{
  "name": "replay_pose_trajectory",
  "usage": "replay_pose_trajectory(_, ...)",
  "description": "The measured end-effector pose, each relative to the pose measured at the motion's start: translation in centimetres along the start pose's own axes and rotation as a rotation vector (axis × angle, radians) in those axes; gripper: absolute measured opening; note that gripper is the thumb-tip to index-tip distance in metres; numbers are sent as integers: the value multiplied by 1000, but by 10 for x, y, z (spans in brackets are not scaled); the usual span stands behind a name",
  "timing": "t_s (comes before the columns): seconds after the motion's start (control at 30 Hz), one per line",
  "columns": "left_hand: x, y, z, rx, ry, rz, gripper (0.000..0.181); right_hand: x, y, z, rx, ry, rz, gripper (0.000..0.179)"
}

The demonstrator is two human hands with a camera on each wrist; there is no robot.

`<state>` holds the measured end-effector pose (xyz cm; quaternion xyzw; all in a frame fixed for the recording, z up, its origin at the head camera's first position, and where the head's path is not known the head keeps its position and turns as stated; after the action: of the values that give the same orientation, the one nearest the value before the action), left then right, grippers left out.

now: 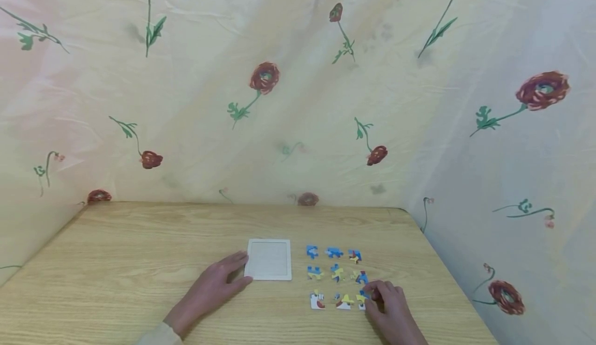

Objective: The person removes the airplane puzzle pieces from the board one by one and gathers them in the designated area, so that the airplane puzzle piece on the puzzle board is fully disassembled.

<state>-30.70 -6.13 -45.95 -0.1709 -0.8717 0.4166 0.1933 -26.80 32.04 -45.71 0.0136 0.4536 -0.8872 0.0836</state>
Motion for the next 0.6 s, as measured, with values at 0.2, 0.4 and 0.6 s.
replay_pose_trajectory(0.2,1,0,1,2,1,1,62,-1,-2,3,21,-36,-27,19)
replay_pose_trajectory(0.4,2,2,2,-15,-15,10,58,-2,-5,5,16,-68,-65,20)
replay_pose_trajectory(0.6,0,-3,1,-4,-22,-41,55,-8,-8,17,-92,-176,-196,23)
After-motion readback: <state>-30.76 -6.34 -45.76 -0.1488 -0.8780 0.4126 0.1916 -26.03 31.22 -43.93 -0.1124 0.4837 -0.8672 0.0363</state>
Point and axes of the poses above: each hand's wrist, its own x-axis towards the middle knuckle, its own y-axis out of the palm, z = x × y, the point moved 9 cm from there along x, towards the middle knuckle, and after that the axes turned 11 degrees about z, right-handed, at the moved point
